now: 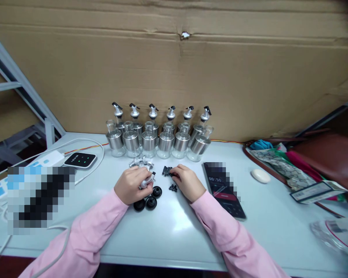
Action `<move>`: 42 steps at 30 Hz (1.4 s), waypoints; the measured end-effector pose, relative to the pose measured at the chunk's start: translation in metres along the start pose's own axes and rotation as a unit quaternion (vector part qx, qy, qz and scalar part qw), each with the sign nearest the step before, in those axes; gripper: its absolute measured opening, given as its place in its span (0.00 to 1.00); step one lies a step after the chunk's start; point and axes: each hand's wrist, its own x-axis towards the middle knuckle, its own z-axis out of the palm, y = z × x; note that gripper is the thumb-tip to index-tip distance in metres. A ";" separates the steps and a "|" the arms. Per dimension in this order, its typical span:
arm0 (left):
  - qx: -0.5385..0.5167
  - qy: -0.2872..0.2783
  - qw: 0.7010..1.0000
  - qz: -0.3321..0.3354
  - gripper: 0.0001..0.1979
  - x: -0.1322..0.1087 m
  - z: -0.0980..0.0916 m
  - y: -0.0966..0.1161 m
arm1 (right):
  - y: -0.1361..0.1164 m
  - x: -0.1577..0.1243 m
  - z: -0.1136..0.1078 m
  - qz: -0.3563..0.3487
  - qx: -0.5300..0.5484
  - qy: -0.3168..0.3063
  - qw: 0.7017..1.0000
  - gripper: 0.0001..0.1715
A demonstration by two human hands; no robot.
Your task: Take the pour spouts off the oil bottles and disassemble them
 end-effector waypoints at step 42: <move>-0.049 -0.032 0.997 -0.058 0.10 -0.005 0.006 -0.003 | -0.011 -0.003 -0.005 -0.117 0.053 0.153 0.980 0.10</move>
